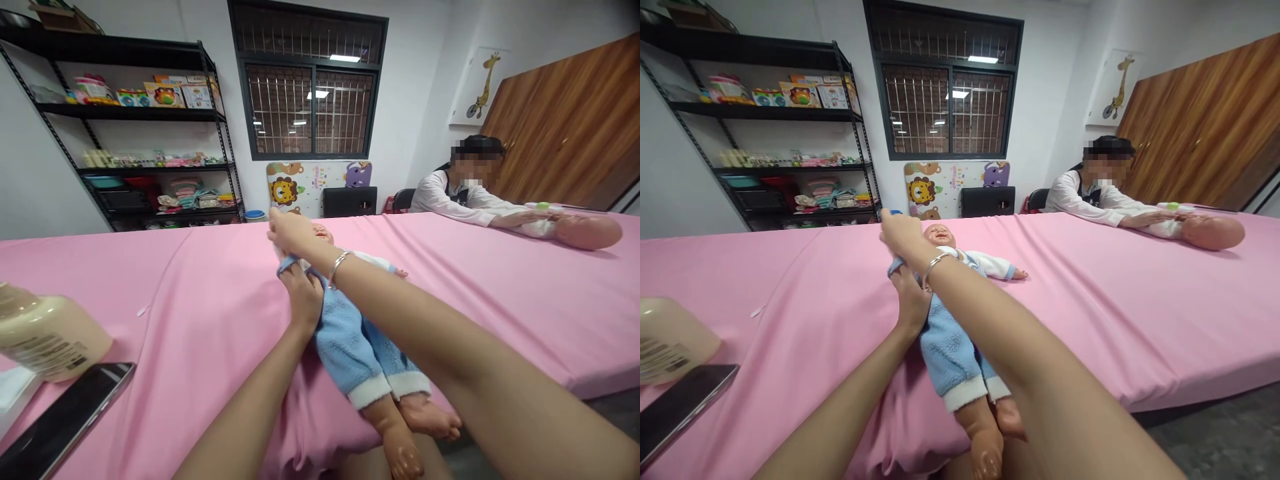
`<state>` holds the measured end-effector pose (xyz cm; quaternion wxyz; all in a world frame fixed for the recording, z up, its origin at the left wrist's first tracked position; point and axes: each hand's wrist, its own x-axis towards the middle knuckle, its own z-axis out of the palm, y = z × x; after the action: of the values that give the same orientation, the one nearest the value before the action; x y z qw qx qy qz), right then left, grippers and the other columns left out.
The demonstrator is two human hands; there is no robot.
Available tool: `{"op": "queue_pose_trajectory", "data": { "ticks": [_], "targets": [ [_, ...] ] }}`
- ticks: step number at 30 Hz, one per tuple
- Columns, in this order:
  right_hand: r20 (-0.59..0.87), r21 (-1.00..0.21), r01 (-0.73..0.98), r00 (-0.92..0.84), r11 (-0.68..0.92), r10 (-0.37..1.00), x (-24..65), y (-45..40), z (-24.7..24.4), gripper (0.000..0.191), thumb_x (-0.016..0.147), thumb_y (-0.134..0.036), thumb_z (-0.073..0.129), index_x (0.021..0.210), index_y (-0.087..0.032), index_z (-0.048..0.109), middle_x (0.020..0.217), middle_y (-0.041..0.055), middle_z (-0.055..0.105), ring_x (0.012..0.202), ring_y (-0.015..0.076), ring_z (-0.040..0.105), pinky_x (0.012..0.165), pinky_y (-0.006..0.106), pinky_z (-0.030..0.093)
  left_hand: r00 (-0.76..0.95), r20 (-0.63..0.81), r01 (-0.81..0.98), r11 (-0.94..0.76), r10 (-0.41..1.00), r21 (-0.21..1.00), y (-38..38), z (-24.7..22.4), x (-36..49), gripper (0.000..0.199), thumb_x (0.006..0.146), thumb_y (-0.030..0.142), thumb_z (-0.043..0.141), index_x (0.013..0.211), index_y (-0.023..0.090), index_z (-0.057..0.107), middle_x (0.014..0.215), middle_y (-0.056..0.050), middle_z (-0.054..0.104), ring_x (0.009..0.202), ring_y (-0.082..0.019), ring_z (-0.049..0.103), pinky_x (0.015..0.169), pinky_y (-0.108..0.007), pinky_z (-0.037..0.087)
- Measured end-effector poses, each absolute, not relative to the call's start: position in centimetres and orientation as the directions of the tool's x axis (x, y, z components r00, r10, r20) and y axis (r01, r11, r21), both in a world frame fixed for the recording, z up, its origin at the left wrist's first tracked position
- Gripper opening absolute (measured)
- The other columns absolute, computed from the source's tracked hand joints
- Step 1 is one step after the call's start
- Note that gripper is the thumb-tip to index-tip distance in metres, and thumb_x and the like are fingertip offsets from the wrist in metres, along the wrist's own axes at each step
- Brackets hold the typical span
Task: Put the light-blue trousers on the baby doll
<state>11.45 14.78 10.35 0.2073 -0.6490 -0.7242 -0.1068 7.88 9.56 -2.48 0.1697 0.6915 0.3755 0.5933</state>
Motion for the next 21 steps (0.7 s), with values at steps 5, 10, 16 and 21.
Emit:
{"op": "queue_pose_trajectory", "data": {
  "ticks": [5,10,16,21],
  "targets": [
    [0.129,-0.261,0.925,-0.251,0.277,0.959,16.6,13.2,10.5,0.051,0.084,-0.059,0.038,0.077,-0.015,0.064,0.066,0.0022,0.061,0.06,0.0118,0.052,0.055,0.022,0.034,-0.075,0.766,0.36,-0.699,0.639,0.618,9.9,-0.8,7.9,0.053,0.074,0.008,0.043,0.125,0.009,0.031,0.127,-0.019,0.034,0.128,-0.028,0.02,0.107,-0.048,0.022],
    [0.074,-0.354,0.891,-0.277,0.285,0.958,16.6,11.4,10.6,0.052,0.085,-0.056,0.042,0.066,-0.012,0.062,0.05,-0.0006,0.053,0.049,0.0081,0.047,0.051,0.019,0.032,-0.034,0.709,0.439,-0.626,0.705,0.644,11.6,-0.7,6.4,0.013,0.074,0.012,0.045,0.087,0.014,0.048,0.081,-0.008,0.049,0.086,-0.025,0.049,0.079,-0.042,0.044],
    [0.086,-0.703,0.678,-0.221,0.216,0.972,15.7,11.8,10.9,0.019,0.076,-0.031,0.064,0.075,-0.013,0.061,0.064,0.0002,0.059,0.058,0.0087,0.052,0.054,0.017,0.039,0.172,0.582,0.446,-0.589,0.795,0.674,12.5,-0.7,5.7,0.01,0.069,0.011,0.048,0.076,0.017,0.051,0.066,-0.002,0.051,0.061,-0.017,0.05,0.062,-0.029,0.043],
    [0.064,-0.949,0.286,-0.246,0.135,0.967,14.3,14.7,9.7,0.015,0.082,-0.029,0.056,0.079,-0.014,0.053,0.069,0.001,0.058,0.061,0.0099,0.055,0.056,0.019,0.044,0.293,0.702,0.284,-0.76,0.649,0.585,12.0,-0.5,5.8,0.015,0.064,0.014,0.05,0.077,0.018,0.053,0.079,-0.004,0.054,0.078,-0.019,0.053,0.074,-0.031,0.044]
  ]
}}
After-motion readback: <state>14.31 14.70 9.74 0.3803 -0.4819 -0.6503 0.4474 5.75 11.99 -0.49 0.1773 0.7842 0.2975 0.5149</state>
